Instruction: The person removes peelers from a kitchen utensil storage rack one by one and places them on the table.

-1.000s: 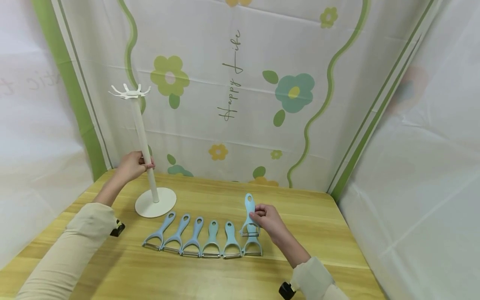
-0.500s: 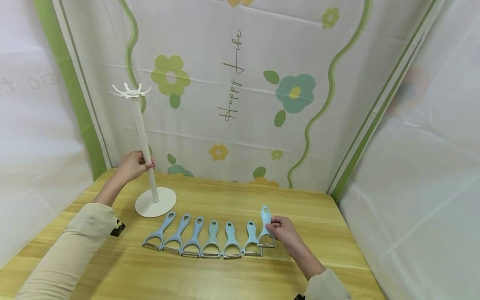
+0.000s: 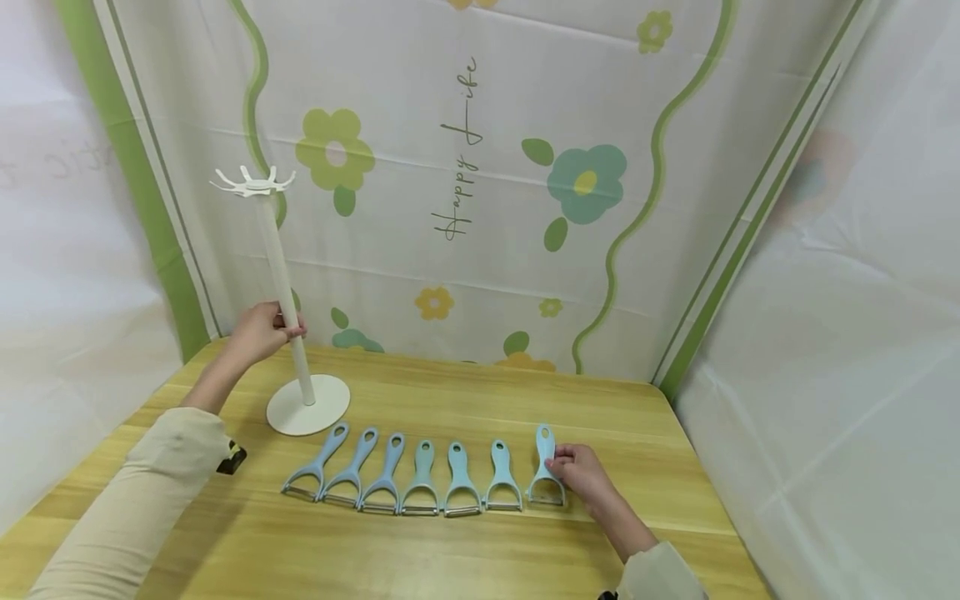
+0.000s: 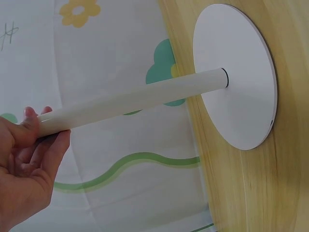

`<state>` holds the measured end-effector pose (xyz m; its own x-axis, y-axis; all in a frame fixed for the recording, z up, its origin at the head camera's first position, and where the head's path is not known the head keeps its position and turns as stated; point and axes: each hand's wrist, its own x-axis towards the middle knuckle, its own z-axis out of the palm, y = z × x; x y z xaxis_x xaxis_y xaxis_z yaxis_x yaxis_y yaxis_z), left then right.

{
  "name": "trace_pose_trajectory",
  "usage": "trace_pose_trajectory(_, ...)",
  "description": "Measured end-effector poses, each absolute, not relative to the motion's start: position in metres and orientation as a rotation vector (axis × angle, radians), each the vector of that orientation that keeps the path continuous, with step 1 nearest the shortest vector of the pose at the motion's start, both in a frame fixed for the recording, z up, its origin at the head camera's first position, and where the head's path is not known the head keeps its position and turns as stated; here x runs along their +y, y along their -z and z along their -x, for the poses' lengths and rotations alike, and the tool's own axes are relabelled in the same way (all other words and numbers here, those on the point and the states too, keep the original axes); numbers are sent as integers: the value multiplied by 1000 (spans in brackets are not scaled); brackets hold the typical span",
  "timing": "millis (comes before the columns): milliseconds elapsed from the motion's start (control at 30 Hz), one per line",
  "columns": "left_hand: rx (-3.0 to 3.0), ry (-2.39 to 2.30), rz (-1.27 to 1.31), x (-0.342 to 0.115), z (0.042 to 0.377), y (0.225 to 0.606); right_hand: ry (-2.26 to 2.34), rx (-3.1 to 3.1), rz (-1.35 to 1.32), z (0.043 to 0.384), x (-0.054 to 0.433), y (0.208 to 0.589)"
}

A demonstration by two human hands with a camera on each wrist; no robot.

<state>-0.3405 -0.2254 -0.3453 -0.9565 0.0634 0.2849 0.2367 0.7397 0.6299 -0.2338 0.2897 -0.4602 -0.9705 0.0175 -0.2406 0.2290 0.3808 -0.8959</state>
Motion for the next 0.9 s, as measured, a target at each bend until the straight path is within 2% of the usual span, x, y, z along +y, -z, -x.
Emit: trace_pose_trajectory(900,-2701,1018,224,-226,342,346,1425,2666,-180,237,282,476)
